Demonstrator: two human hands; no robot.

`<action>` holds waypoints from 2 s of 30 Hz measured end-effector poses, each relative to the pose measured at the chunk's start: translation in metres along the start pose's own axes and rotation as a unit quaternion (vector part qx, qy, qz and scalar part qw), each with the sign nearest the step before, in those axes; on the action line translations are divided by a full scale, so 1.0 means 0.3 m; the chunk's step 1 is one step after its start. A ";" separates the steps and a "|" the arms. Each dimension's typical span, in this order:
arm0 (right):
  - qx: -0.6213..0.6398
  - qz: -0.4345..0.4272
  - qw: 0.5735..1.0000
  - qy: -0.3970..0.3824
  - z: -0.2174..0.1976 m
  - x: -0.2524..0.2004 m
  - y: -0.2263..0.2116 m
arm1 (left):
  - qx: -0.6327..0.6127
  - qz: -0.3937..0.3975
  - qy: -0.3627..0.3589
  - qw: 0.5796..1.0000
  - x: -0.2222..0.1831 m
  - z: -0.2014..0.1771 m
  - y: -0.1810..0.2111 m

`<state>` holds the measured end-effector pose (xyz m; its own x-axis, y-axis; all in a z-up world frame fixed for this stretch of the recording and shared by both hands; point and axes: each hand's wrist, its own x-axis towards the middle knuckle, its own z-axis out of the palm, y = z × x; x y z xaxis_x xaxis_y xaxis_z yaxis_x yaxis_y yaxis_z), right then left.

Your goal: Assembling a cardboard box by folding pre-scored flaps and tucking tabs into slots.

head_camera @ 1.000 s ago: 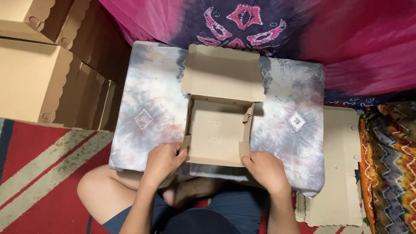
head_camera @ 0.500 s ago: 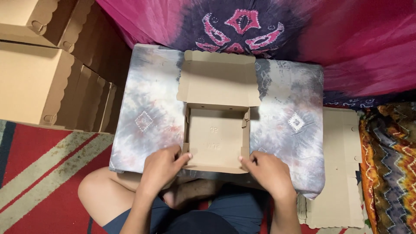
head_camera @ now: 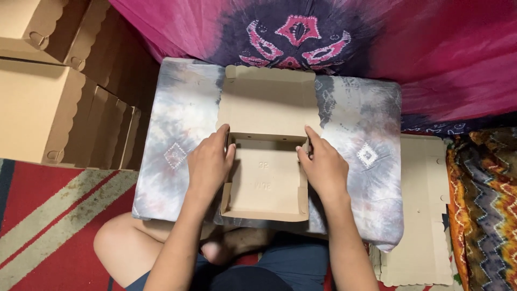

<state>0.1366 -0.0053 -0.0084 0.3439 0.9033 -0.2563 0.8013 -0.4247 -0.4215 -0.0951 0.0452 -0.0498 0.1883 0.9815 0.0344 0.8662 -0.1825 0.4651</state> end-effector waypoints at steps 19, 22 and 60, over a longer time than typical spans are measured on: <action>-0.077 -0.074 0.992 0.070 0.094 0.041 0.064 | -0.012 0.027 -0.026 0.999 0.041 0.026 -0.013; -0.072 -0.075 0.991 0.082 0.098 0.036 0.070 | -0.012 0.025 -0.030 0.999 0.034 0.026 -0.017; 0.042 0.081 0.994 -0.055 0.008 -0.122 0.055 | -0.083 -0.072 -0.048 0.993 -0.120 0.020 -0.100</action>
<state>0.1361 -0.0455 -0.0083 0.4052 0.8128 -0.4185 0.6942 -0.5714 -0.4376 -0.1251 0.0149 -0.0703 0.1178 0.9854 -0.1232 0.8003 -0.0207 0.5993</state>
